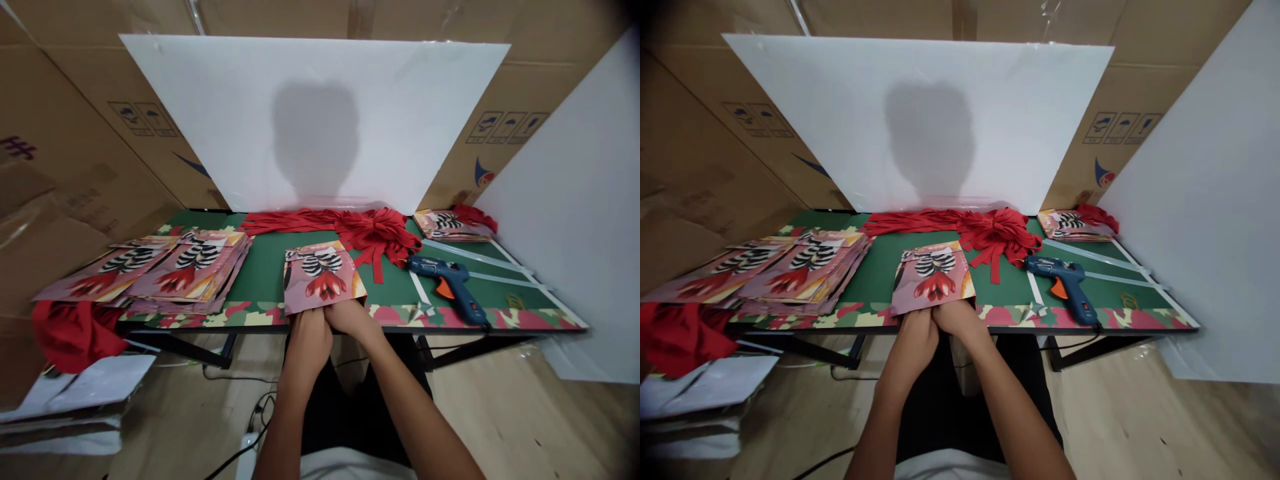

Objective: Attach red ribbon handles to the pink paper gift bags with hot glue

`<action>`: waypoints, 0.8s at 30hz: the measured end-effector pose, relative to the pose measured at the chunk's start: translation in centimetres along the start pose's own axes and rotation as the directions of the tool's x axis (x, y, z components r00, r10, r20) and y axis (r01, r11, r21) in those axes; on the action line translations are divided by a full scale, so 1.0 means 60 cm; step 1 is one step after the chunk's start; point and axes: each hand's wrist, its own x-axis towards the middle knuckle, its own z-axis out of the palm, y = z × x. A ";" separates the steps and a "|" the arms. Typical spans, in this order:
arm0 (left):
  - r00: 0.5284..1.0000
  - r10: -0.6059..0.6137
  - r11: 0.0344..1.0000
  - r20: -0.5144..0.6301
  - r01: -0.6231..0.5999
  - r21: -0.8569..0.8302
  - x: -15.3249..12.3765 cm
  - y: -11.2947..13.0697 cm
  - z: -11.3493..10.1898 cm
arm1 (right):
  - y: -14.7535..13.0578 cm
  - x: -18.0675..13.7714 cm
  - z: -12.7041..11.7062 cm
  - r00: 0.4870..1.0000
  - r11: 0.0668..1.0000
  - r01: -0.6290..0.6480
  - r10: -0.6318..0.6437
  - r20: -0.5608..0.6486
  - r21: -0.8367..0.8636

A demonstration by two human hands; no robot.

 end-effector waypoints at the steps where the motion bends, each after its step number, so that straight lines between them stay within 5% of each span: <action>1: 0.999 0.008 1.000 -0.034 -0.008 0.006 -0.014 0.010 -0.018 | -0.007 -0.016 -0.007 1.000 1.000 0.006 -0.006 0.019 -0.003; 5: 0.926 0.225 0.974 -0.303 -0.221 0.047 -0.035 0.012 -0.097 | -0.030 -0.069 -0.028 0.994 0.989 -0.016 0.031 0.104 -0.148; 8: 0.928 0.320 0.942 -0.191 -0.290 0.170 -0.004 -0.027 -0.121 | -0.034 -0.079 -0.038 0.988 0.972 -0.036 0.070 0.138 -0.233; 12: 0.938 0.341 0.932 0.059 -0.346 0.109 0.045 -0.077 -0.101 | -0.029 -0.059 -0.051 0.991 0.979 -0.044 0.068 0.116 -0.198; 24: 0.954 0.299 0.954 0.028 -0.300 0.032 0.073 -0.080 -0.067 | -0.025 -0.047 -0.045 1.000 0.948 0.002 -0.005 -0.008 -0.317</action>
